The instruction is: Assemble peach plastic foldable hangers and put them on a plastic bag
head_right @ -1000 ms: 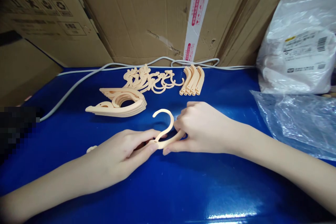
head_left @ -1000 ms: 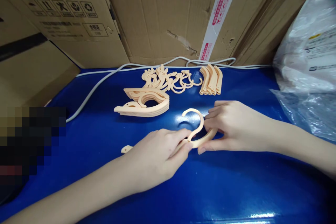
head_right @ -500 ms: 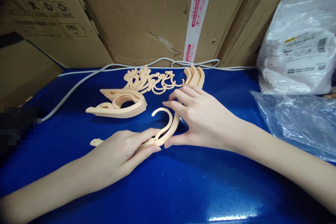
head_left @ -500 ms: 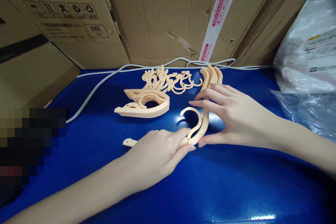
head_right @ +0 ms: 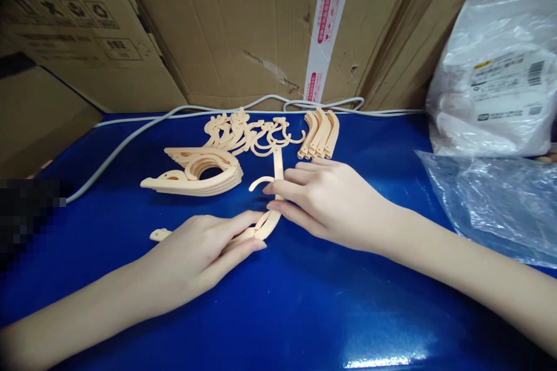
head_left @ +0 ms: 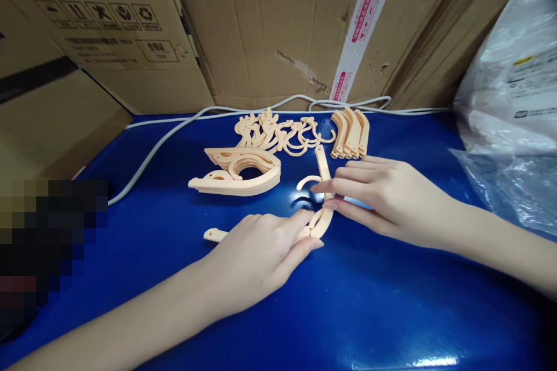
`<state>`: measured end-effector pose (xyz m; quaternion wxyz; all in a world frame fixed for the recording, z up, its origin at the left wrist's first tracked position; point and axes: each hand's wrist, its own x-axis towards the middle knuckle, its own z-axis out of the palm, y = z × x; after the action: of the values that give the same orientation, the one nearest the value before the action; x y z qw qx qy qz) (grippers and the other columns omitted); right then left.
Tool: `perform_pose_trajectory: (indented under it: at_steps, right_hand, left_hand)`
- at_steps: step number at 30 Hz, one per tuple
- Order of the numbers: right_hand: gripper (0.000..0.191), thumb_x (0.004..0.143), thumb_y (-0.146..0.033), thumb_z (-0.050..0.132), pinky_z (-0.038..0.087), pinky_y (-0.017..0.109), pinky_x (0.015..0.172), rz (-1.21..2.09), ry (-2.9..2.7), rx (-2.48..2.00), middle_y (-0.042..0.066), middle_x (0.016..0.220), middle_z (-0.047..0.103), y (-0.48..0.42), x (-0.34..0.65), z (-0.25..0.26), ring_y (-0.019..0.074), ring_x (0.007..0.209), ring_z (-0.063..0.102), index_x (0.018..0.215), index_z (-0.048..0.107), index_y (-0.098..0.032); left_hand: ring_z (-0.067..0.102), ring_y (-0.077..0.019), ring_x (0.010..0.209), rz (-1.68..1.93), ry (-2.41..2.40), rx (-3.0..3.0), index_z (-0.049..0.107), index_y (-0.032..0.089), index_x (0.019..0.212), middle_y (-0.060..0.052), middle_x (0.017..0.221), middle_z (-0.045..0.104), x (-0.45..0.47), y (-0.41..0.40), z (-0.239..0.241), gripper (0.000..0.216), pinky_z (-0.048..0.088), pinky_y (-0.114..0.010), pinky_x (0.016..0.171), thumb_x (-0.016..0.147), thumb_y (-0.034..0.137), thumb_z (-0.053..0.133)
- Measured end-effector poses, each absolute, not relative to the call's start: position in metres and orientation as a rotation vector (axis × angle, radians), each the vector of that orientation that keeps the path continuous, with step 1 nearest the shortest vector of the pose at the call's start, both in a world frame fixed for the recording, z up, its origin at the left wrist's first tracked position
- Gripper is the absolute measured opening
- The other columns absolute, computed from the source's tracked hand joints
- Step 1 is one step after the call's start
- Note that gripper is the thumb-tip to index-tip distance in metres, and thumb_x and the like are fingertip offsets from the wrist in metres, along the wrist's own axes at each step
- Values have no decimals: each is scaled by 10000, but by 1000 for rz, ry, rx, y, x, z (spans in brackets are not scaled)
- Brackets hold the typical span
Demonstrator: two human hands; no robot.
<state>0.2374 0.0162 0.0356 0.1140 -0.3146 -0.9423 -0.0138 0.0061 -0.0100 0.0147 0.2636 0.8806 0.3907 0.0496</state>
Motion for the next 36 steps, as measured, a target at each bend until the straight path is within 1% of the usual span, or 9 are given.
perform_pose_trajectory:
  at_steps: [4,7,9,12,17,22,28,33,36]
  right_hand:
    - [344,1042,-289,342,407,287,683,-7,-2772,-950,46,840,637,15,235,33,163,739,587,1001,665,-179]
    - [330,1036,-295,354,381,283,645,-28,-2745,-992,38,798,606,16,235,36,160,698,545,954,652,-182]
    - [297,1020,-271,373,377,280,634,-6,-2747,-1030,37,791,598,16,237,38,159,692,539,925,638,-180]
    - [195,961,-220,433,380,273,629,48,-2771,-1104,39,817,609,18,240,40,160,713,566,884,608,-181]
    - [108,902,-171,466,371,288,624,-130,-2868,-1099,27,801,576,20,245,36,177,709,578,851,559,-191]
    - [113,874,-102,478,378,296,607,-248,-2947,-1053,37,858,568,23,246,30,198,738,613,924,526,-192]
    - [170,850,-64,449,414,295,627,-324,-2902,-1054,35,821,593,26,249,26,198,729,619,976,477,-174]
    - [252,862,-63,442,436,296,639,-369,-2881,-1071,120,1005,673,28,251,23,222,833,659,1097,498,-133]
    - [296,886,-53,429,445,287,656,-337,-2873,-1066,120,1037,677,29,252,20,213,882,662,1162,507,-131]
  left_hand:
    - [616,-165,560,172,1020,2480,569,194,1069,20,721,684,6,-11,14,237,307,-245,507,1031,367,412]
    - [632,-158,571,209,979,2579,580,193,996,30,717,687,5,-12,14,176,290,-248,494,1012,338,482]
    - [671,-169,655,260,924,2648,590,199,1025,26,788,709,5,-13,13,144,320,-257,513,1005,312,504]
    - [686,-182,753,322,843,2737,596,203,1130,19,888,722,4,-14,9,181,379,-281,560,1013,290,489]
    - [643,-195,768,366,788,2886,642,177,1106,8,859,695,2,-11,5,230,413,-322,597,1024,261,445]
    - [590,-199,783,422,788,2944,666,168,1016,1,820,654,1,-8,7,238,407,-323,603,1024,252,444]
    - [564,-196,882,416,820,2931,646,180,1080,-26,947,629,2,-5,9,231,422,-307,669,1028,268,439]
    - [537,-195,865,377,837,2931,655,195,1078,-45,968,580,4,-3,9,228,426,-301,673,997,211,443]
    - [537,-203,883,350,821,2929,635,180,1145,-54,979,580,4,-4,9,267,452,-313,705,972,171,433]
